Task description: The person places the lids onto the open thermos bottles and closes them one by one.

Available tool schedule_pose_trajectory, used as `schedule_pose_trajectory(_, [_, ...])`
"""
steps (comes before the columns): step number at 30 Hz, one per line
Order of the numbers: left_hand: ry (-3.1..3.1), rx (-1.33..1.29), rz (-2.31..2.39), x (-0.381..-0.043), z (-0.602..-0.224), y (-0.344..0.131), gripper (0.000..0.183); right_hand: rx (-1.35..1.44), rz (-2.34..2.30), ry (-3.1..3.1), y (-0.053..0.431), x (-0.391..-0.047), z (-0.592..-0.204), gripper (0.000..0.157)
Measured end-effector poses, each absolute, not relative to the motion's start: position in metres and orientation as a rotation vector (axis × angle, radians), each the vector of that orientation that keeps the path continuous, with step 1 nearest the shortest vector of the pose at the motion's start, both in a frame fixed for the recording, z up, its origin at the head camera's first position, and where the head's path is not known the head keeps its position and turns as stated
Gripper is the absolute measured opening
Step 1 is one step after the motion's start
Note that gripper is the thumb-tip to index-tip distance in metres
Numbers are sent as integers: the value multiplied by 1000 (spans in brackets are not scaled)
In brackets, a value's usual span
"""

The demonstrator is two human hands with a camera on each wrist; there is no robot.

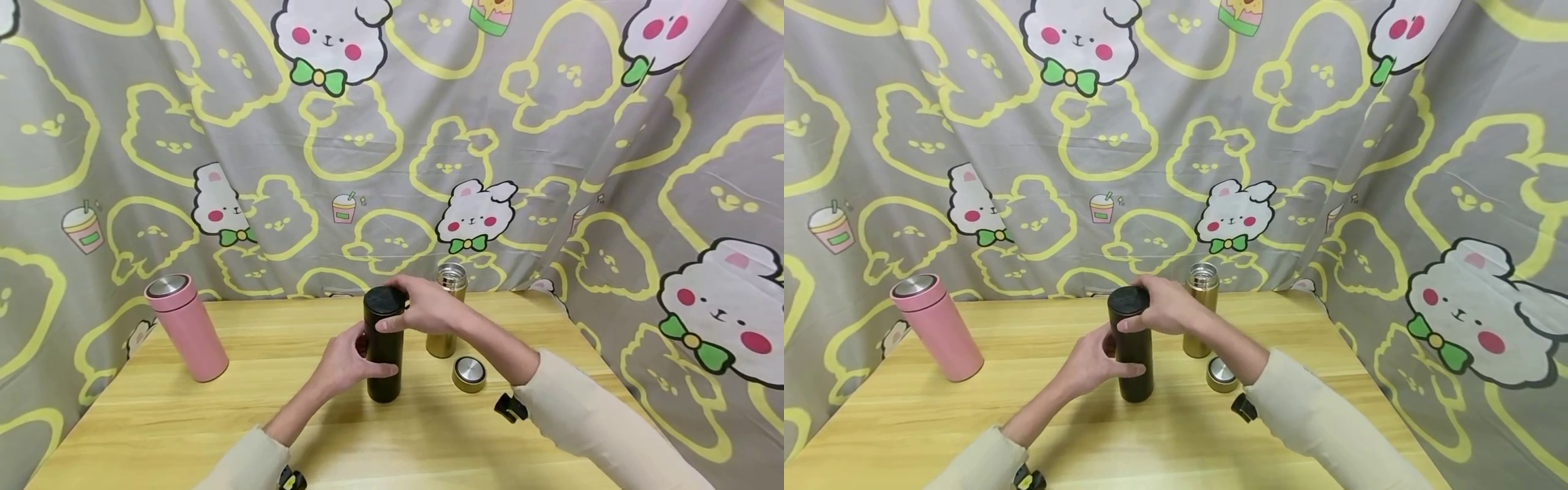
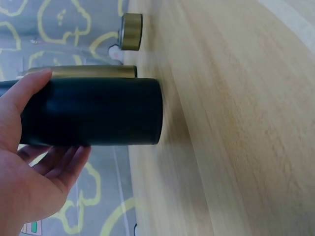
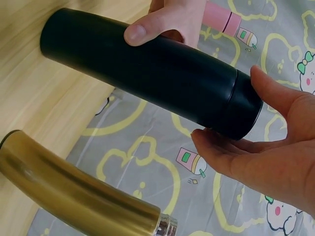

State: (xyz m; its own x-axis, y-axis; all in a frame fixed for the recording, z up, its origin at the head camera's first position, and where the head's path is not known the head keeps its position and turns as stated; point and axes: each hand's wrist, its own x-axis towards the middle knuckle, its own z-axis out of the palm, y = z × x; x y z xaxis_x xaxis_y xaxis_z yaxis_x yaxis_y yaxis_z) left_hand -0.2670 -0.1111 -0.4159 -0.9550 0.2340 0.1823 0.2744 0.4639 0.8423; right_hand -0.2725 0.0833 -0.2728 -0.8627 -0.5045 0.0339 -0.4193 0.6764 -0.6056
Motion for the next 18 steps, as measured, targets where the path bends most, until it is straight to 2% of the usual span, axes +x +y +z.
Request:
schedule_pose_trajectory(9, [-2625, -426, -1493, -268, -416, -119, 65, -725, -953, 2725, 87, -273, -280, 76])
schedule_pose_trajectory(18, [-2604, -231, -1347, -277, -395, -167, 66, -710, -886, 2769, 88, -274, -289, 70])
